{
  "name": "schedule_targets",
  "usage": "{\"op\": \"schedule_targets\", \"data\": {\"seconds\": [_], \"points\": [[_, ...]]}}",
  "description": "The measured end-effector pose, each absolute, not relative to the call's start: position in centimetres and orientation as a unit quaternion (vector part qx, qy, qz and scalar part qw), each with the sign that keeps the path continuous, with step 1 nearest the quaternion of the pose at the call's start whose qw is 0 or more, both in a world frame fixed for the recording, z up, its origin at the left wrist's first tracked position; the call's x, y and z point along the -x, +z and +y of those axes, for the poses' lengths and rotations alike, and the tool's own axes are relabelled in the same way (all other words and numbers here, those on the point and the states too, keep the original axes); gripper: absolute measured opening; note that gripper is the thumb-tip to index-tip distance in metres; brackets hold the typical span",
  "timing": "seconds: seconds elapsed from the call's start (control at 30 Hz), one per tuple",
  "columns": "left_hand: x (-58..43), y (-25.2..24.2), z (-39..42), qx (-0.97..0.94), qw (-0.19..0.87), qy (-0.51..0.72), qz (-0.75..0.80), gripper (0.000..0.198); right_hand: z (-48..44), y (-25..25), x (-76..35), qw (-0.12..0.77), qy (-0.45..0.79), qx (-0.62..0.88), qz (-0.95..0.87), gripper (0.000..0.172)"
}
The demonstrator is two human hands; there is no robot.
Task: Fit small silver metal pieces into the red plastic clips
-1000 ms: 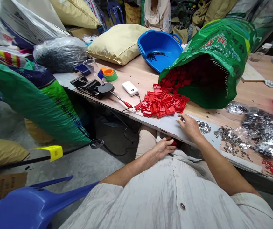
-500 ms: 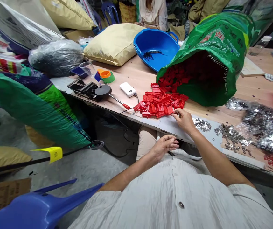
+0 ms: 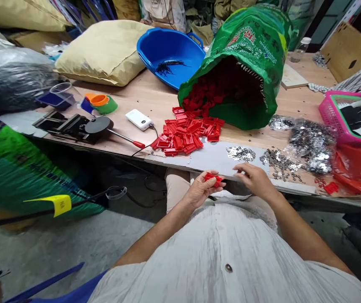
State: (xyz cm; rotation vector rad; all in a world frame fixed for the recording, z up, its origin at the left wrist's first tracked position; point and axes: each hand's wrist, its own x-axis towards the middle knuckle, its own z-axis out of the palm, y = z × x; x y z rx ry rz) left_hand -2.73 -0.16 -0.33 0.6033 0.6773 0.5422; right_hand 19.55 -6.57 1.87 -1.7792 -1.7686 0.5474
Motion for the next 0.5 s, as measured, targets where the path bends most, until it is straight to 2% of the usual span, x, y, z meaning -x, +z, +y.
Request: {"op": "schedule_targets", "data": {"seconds": [0.13, 0.2, 0.33, 0.5], "points": [[2.4, 0.2, -0.2, -0.302, 0.854, 0.266, 0.329, 0.046, -7.8, 1.1, -25.4, 0.220, 0.059, 0.808, -0.544, 0.021], [2.1, 0.5, -0.3, -0.315, 0.850, 0.270, 0.324, 0.047, -8.1, 0.7, -27.3, 0.175, 0.029, 0.842, -0.509, 0.021], [1.6, 0.8, -0.6, -0.344, 0.836, 0.277, 0.326, 0.048, -7.8, -0.1, -28.5, 0.130, 0.013, 0.852, -0.507, 0.021], [1.6, 0.8, -0.7, -0.355, 0.820, 0.292, 0.340, 0.045, -7.2, -0.5, -28.5, 0.122, 0.012, 0.858, -0.498, 0.020]]}}
